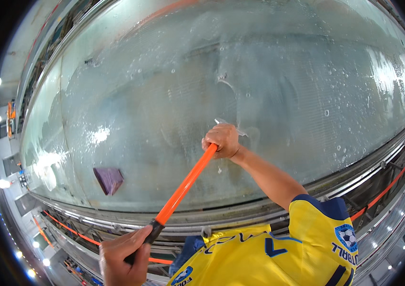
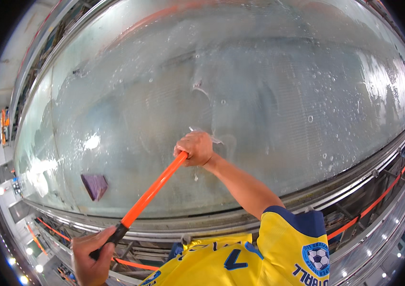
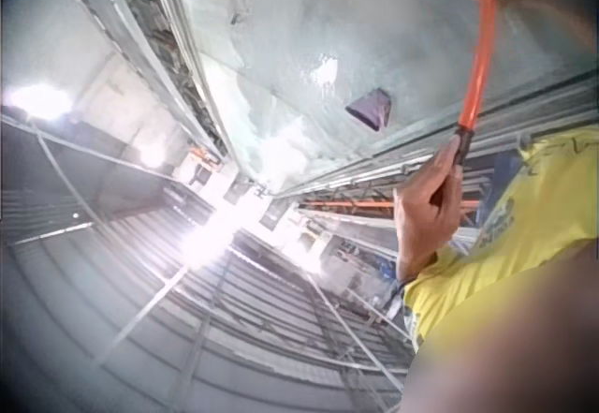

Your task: The person cleans a large curved glass surface using a long-handled squeegee and a purple cloth. They repeatedly apply the squeegee to remove liquid and wipe the surface with the cloth to remove residue.

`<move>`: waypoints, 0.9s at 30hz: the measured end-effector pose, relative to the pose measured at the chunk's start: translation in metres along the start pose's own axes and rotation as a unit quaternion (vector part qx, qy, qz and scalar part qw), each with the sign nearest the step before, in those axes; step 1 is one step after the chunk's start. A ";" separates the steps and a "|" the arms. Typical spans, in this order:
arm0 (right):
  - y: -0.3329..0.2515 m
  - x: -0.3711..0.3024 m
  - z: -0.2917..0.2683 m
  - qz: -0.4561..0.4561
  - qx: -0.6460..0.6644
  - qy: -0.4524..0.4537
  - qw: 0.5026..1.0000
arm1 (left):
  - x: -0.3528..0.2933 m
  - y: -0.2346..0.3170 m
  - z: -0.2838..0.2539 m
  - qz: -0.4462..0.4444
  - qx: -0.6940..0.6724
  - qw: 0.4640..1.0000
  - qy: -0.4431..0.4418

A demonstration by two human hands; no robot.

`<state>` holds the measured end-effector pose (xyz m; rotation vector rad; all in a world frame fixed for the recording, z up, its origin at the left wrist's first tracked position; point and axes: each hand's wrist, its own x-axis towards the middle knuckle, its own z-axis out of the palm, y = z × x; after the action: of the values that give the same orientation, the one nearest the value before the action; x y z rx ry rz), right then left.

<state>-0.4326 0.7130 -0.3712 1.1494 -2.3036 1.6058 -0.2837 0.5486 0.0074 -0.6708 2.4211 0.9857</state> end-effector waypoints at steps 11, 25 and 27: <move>0.107 0.147 0.021 -0.050 0.018 0.056 0.997 | 0.116 0.027 -0.036 0.033 0.064 0.994 0.083; -0.021 0.004 0.043 -0.013 -0.033 -0.044 0.998 | -0.033 -0.091 0.017 -0.037 -0.003 0.998 0.041; -0.051 -0.061 0.028 -0.003 -0.046 -0.026 0.999 | -0.065 -0.091 0.028 -0.004 0.023 1.000 0.005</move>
<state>-0.3482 0.7128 -0.3745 1.1903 -2.3768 1.4690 -0.1741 0.5291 -0.0217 -0.6696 2.4399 0.9243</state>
